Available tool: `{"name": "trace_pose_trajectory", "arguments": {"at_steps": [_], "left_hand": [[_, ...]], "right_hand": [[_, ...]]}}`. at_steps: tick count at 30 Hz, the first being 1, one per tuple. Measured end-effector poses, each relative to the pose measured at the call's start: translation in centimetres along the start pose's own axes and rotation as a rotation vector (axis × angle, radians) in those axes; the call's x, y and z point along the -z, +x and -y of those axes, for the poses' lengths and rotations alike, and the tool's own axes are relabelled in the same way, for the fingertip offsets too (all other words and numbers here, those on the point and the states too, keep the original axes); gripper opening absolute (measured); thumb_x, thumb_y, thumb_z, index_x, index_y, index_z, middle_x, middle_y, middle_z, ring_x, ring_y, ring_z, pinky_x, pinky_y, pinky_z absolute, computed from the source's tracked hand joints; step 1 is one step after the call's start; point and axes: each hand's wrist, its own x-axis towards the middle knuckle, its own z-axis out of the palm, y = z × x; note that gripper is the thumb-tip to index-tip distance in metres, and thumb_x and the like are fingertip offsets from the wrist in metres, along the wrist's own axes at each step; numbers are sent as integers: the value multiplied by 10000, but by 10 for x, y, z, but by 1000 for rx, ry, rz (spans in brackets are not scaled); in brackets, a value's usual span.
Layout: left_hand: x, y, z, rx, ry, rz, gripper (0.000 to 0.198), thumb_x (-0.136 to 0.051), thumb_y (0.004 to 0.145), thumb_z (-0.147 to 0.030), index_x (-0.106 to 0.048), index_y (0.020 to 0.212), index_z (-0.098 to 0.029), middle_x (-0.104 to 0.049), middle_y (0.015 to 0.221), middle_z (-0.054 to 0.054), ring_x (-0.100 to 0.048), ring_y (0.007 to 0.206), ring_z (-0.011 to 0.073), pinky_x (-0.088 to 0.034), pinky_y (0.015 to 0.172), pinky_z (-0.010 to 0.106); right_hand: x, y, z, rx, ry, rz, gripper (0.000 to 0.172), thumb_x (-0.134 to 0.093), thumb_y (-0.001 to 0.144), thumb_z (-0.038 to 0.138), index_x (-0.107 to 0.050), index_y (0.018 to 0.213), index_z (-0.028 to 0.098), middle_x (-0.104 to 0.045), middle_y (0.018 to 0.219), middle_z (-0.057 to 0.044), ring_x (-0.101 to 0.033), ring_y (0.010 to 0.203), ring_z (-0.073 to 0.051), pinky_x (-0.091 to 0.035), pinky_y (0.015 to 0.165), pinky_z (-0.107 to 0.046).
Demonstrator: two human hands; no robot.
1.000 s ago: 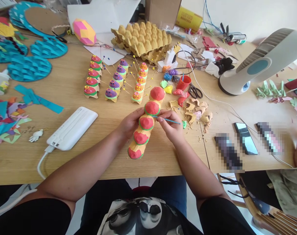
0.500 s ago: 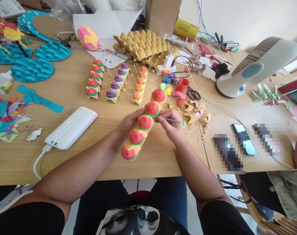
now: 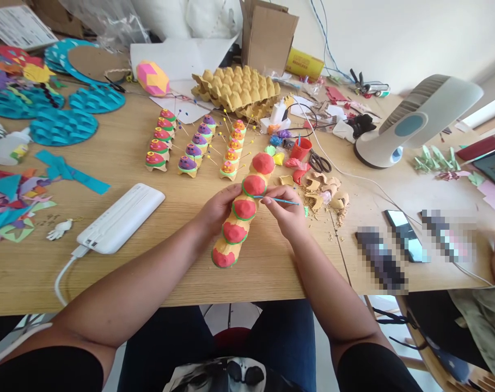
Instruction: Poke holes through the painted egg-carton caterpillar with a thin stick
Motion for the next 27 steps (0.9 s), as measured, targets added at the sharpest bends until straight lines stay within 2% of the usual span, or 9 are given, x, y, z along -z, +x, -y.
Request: {"name": "trace_pose_trajectory", "arguments": {"at_steps": [4, 8, 12, 16, 20, 27], "left_hand": [[2, 2, 2, -61, 12, 41, 141, -748, 841, -379, -752, 919, -262, -724, 773, 40, -692, 726, 226, -506, 654, 319], [0, 1, 2, -78, 17, 32, 145, -759, 832, -388, -748, 898, -259, -730, 782, 37, -681, 721, 226, -498, 642, 318], [-3, 0, 2, -98, 10, 43, 154, -772, 825, -383, -743, 877, -242, -724, 780, 35, -667, 702, 210, -495, 619, 302], [-3, 1, 2, -123, 7, 67, 164, -760, 843, -377, -729, 848, -216, -685, 724, 27, -618, 617, 170, -473, 578, 272], [-4, 0, 1, -116, 1, 50, 167, -764, 844, -352, -704, 806, -200, -667, 701, 19, -586, 569, 142, -463, 544, 246], [-5, 2, 5, -151, -30, 82, 162, -791, 824, -329, -727, 896, -199, -726, 798, 28, -680, 681, 174, -546, 642, 275]], "right_hand": [[-1, -2, -1, 22, -41, -16, 330, -823, 792, 526, -659, 803, 239, -768, 981, -34, -701, 882, -177, -585, 819, -357], [-3, -4, -4, 60, -71, -12, 250, -790, 843, 462, -677, 823, 241, -773, 1019, -42, -708, 916, -186, -582, 852, -367], [-4, -5, -2, 157, -167, -31, 172, -749, 888, 397, -685, 843, 243, -756, 946, -29, -686, 859, -175, -570, 819, -353], [-3, -4, 2, 277, -323, -24, 112, -716, 910, 349, -693, 863, 250, -691, 943, -35, -637, 897, -189, -542, 810, -360], [0, -2, 4, 300, -470, -91, 132, -729, 887, 338, -685, 803, 246, -561, 910, -36, -559, 900, -205, -509, 807, -380], [2, -5, 5, 359, -523, -129, 111, -727, 891, 291, -695, 801, 235, -517, 914, -36, -538, 908, -211, -475, 857, -412]]}}
